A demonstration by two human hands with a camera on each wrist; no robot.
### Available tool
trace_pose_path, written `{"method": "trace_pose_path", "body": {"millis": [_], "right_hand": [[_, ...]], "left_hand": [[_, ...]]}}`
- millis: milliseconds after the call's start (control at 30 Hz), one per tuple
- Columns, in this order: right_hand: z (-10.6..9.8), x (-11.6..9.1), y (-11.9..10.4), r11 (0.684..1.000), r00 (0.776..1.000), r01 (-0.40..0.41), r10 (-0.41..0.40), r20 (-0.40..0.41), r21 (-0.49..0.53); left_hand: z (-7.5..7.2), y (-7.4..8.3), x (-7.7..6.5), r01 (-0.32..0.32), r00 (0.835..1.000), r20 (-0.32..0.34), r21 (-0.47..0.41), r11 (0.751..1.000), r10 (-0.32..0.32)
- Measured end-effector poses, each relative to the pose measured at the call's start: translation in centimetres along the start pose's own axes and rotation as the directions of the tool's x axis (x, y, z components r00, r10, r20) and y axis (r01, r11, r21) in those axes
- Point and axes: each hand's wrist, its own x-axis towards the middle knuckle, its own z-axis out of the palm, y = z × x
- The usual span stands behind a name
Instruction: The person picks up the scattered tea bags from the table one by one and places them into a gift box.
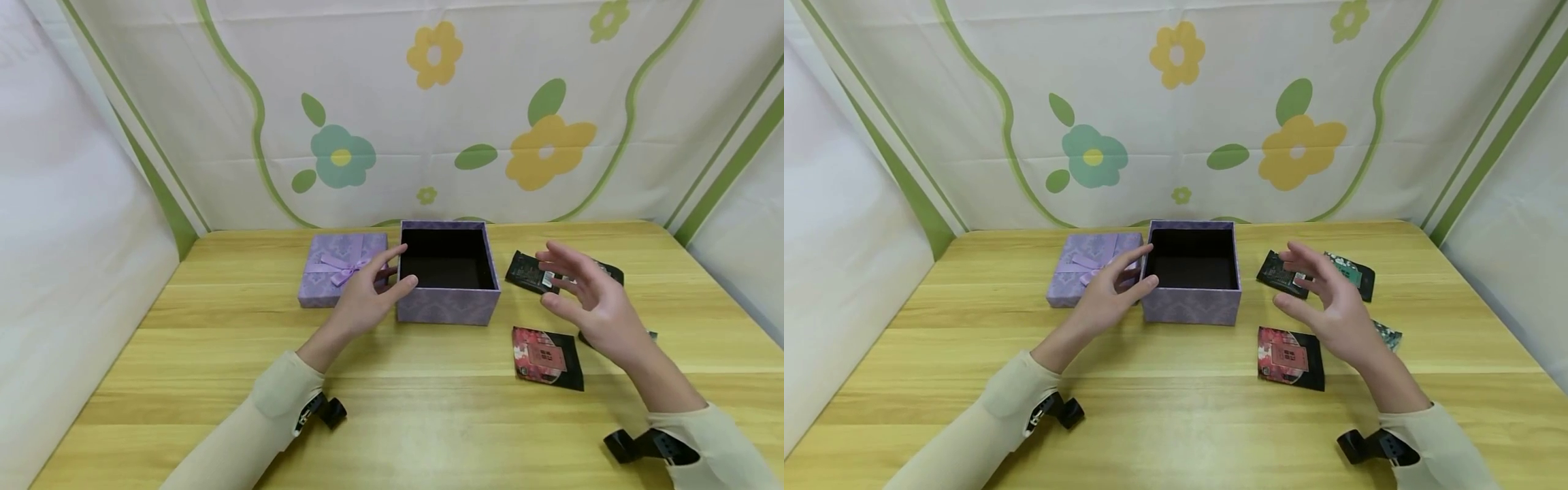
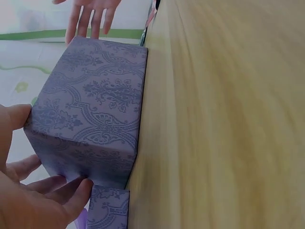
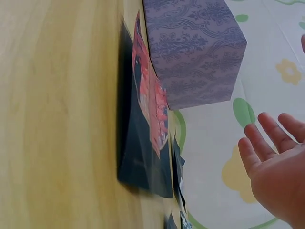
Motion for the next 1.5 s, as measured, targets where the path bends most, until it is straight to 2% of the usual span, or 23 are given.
{"method": "trace_pose_path", "body": {"millis": [133,433,700,867,1133,1500], "right_hand": [[-0.4,-0.2,0.0,1.000,1.000,0.005,-0.005,0.002,0.001],[-1.3,-0.6,-0.1,0.986,1.000,-0.019,0.018,-0.005,-0.164],[-1.8,-1.7,0.9,0.967,0.997,-0.048,0.063,0.054,-0.250],[-2.3,-1.9,1.4,0.940,0.990,-0.046,0.087,0.108,-0.337],[-2.4,-2.0,1.6,0.878,0.956,-0.053,0.182,0.229,-0.476],[-2.4,-2.2,1.6,0.818,0.897,-0.054,0.292,0.333,-0.572]], "left_hand": [[0.0,-0.2,0.0,-0.011,1.000,0.002,0.001,1.000,0.011],[0.1,-0.5,0.0,-0.020,1.000,0.014,-0.001,1.000,0.020],[0.1,-0.5,-0.1,-0.013,1.000,0.019,-0.008,1.000,0.013],[0.1,-0.4,0.0,-0.017,1.000,0.024,-0.008,1.000,0.017],[0.0,-0.7,0.1,-0.008,1.000,0.023,0.003,1.000,0.008],[-0.1,-0.6,0.1,-0.002,0.999,0.034,0.003,1.000,0.001]]}}
